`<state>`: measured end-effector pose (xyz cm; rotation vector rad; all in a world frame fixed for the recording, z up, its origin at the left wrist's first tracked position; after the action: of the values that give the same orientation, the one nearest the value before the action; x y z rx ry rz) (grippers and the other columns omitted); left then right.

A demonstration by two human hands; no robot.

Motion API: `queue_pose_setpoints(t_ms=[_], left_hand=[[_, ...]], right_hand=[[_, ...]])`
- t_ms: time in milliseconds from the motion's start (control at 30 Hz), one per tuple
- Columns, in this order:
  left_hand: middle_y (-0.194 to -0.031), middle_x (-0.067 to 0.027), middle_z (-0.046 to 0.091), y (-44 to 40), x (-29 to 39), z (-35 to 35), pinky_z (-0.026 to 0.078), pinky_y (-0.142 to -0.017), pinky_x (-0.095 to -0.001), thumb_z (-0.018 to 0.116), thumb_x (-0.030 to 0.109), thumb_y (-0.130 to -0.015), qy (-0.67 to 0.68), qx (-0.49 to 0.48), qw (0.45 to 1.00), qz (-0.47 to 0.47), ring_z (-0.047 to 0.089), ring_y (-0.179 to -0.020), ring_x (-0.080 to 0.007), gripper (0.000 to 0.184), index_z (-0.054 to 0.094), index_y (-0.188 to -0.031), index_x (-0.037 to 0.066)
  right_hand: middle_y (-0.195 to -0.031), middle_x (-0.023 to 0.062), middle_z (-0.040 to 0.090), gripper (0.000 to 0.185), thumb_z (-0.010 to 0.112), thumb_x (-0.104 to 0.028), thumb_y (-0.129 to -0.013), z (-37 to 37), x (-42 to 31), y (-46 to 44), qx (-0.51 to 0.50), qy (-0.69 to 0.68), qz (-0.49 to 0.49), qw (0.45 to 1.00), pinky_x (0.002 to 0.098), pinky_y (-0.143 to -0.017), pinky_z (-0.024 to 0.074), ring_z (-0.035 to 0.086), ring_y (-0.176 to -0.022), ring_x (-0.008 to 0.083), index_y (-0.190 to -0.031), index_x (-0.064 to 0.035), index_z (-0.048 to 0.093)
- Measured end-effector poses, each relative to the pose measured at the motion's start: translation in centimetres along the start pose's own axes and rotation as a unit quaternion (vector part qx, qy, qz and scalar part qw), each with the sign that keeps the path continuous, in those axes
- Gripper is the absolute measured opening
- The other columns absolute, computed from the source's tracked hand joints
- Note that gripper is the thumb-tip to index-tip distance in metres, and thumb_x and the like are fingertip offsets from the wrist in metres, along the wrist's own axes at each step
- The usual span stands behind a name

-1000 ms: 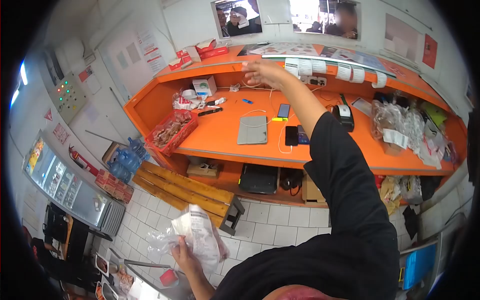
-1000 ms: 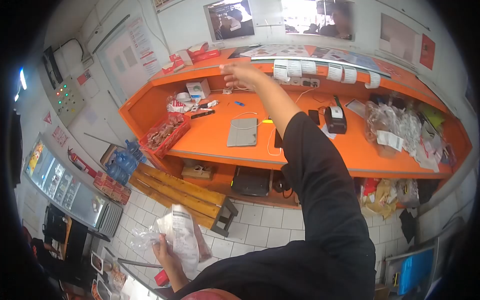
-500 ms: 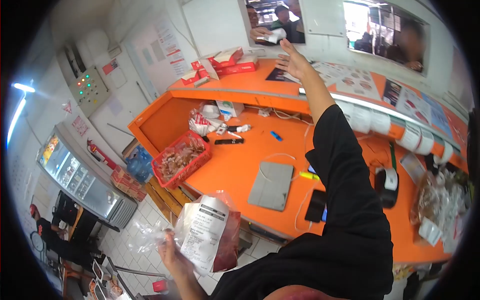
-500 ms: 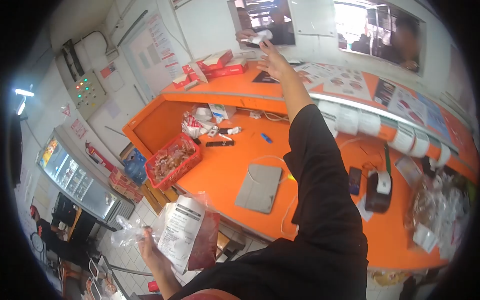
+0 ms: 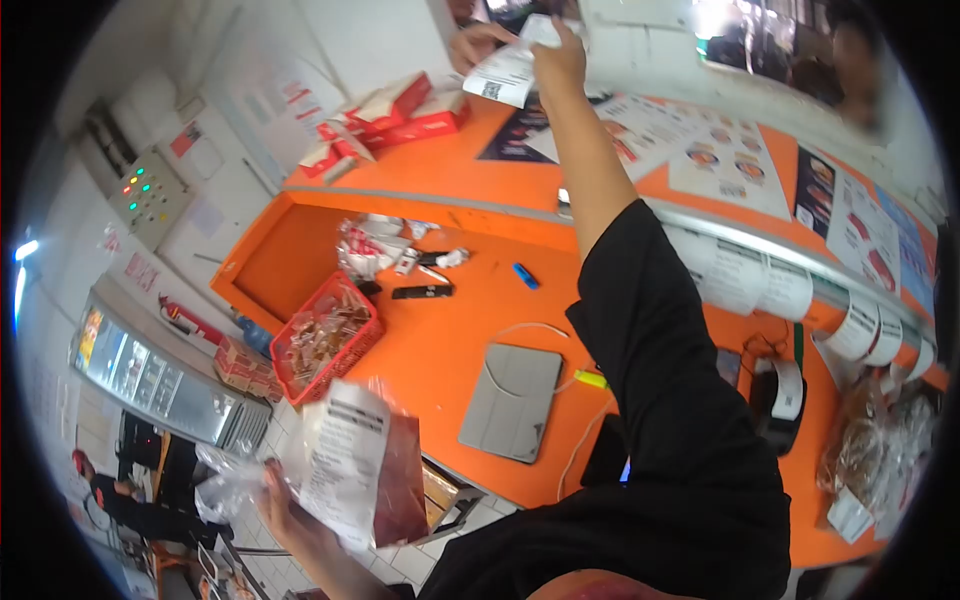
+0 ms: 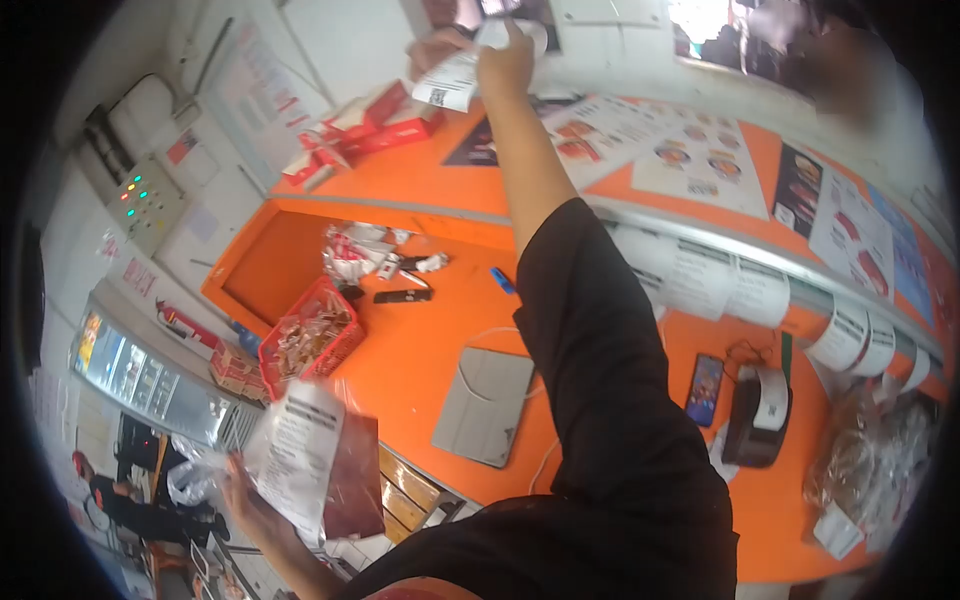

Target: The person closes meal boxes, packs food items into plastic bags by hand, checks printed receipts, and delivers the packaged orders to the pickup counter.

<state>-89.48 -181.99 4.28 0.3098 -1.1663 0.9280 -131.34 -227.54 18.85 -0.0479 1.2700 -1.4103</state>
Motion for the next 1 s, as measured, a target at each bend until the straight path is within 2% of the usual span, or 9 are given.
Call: queue_pose_setpoints(t_ms=[33, 100, 167, 267, 333, 433, 633, 833, 1000], left_hand=[[-0.115, -0.0139, 0.059, -0.9, -0.4, 1.0, 0.045, -0.092, -0.035, 0.064, 0.018, -0.089, 0.026, -0.029, 0.999, 0.01, 0.056, -0.106, -0.0202, 0.034, 0.052, -0.114, -0.003], [-0.121, -0.0152, 0.057, -2.3, -0.9, 5.0, 0.046, -0.095, -0.0416, 0.059, 0.017, -0.091, 0.107, -0.126, 0.986, -0.034, 0.055, -0.113, -0.024, 0.037, 0.051, -0.121, -0.002], [-0.125, -0.0158, 0.055, -3.8, -1.3, 10.2, 0.045, -0.097, -0.0433, 0.055, 0.019, -0.093, 0.181, -0.192, 0.961, -0.089, 0.054, -0.115, -0.0256, 0.042, 0.048, -0.129, 0.0], [-0.133, -0.0158, 0.048, -6.1, -0.6, 19.0, 0.043, -0.1, -0.0439, 0.051, 0.021, -0.096, 0.183, -0.225, 0.953, -0.085, 0.052, -0.117, -0.0283, 0.048, 0.04, -0.141, 0.009], [-0.119, -0.0191, 0.058, -9.1, -1.5, 24.4, 0.048, -0.094, -0.043, 0.048, 0.021, -0.098, 0.256, -0.323, 0.903, -0.124, 0.059, -0.108, -0.03, 0.037, 0.051, -0.121, -0.009], [-0.124, -0.0198, 0.053, -13.6, -2.8, 33.8, 0.044, -0.1, -0.0376, 0.047, 0.016, -0.098, 0.266, -0.356, 0.893, -0.067, 0.054, -0.114, -0.0278, 0.036, 0.048, -0.123, -0.01], [-0.1, -0.01, 0.055, -17.7, -6.5, 53.4, 0.047, -0.087, -0.0291, 0.056, 0.006, -0.093, 0.366, -0.411, 0.824, -0.133, 0.056, -0.086, -0.0182, 0.018, 0.055, -0.105, -0.007], [-0.079, -0.0022, 0.051, -22.2, -18.5, 68.9, 0.045, -0.06, -0.0274, 0.058, 0.009, -0.092, 0.294, -0.457, 0.821, -0.176, 0.051, -0.069, -0.0128, 0.009, 0.058, -0.099, 0.004], [-0.075, 0.0014, 0.045, -20.4, -23.0, 70.9, 0.041, -0.052, -0.0271, 0.06, 0.022, -0.09, 0.083, -0.474, 0.877, 0.003, 0.05, -0.069, -0.0091, 0.015, 0.053, -0.085, 0.01]], right_hand=[[-0.109, 0.0181, 0.065, 0.045, 0.069, -0.009, -0.076, -1.8, -1.5, 0.1, 0.023, -0.023, -0.013, 0.999, 0.0279, -0.087, 0.0457, 0.063, -0.094, 0.0225, -0.119, 0.003, 0.061], [-0.103, 0.0168, 0.067, 0.036, 0.068, -0.016, -0.077, -7.5, -6.6, 1.4, -0.072, -0.035, 0.005, 0.997, 0.0343, -0.089, 0.0468, 0.063, -0.099, 0.0311, -0.109, 0.0004, 0.065], [-0.101, 0.0121, 0.067, 0.036, 0.066, -0.012, -0.085, -13.6, -12.7, 4.3, -0.161, -0.038, 0.011, 0.986, 0.0251, -0.086, 0.044, 0.06, -0.092, 0.0139, -0.118, 0.0014, 0.061], [-0.117, 0.0098, 0.063, 0.032, 0.06, -0.012, -0.088, -20.2, -16.4, 8.0, -0.197, -0.044, -0.024, 0.979, 0.0281, -0.095, 0.0406, 0.058, -0.108, 0.019, -0.119, -0.0042, 0.061], [-0.125, 0.0104, 0.059, 0.035, 0.058, -0.009, -0.089, -23.8, -18.0, 9.7, -0.208, -0.025, -0.032, 0.977, 0.0296, -0.1, 0.0375, 0.054, -0.116, 0.0204, -0.124, -0.0049, 0.058], [-0.139, 0.0133, 0.046, 0.044, 0.054, -0.007, -0.091, -27.5, -20.2, 11.8, -0.247, 0.099, -0.111, 0.958, 0.0343, -0.109, 0.0266, 0.039, -0.132, 0.025, -0.134, -0.0031, 0.048], [-0.145, 0.0154, 0.036, 0.054, 0.051, -0.003, -0.09, -30.8, -22.9, 15.8, -0.253, 0.059, 0.016, 0.965, 0.0359, -0.112, 0.0183, 0.027, -0.139, 0.026, -0.141, 0.0004, 0.035], [-0.127, 0.0156, 0.047, 0.043, 0.054, 0.003, -0.083, -33.7, -23.7, 20.4, -0.194, -0.056, 0.033, 0.979, 0.0363, -0.101, 0.0354, 0.046, -0.12, 0.0259, -0.125, -0.0025, 0.05], [-0.114, 0.0169, 0.053, 0.032, 0.051, 0.008, -0.066, -34.3, -23.9, 21.9, -0.023, -0.234, 0.14, 0.962, 0.0392, -0.09, 0.0483, 0.054, -0.109, 0.0301, -0.094, -0.008, 0.052]])
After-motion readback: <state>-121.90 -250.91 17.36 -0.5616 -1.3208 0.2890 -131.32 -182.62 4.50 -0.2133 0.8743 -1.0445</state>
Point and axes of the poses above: each hand's wrist, its own y-axis away from the middle knuckle, its own z-axis out of the palm, x = y × z, the point moved 3 cm from there along -y, towards the middle knuckle
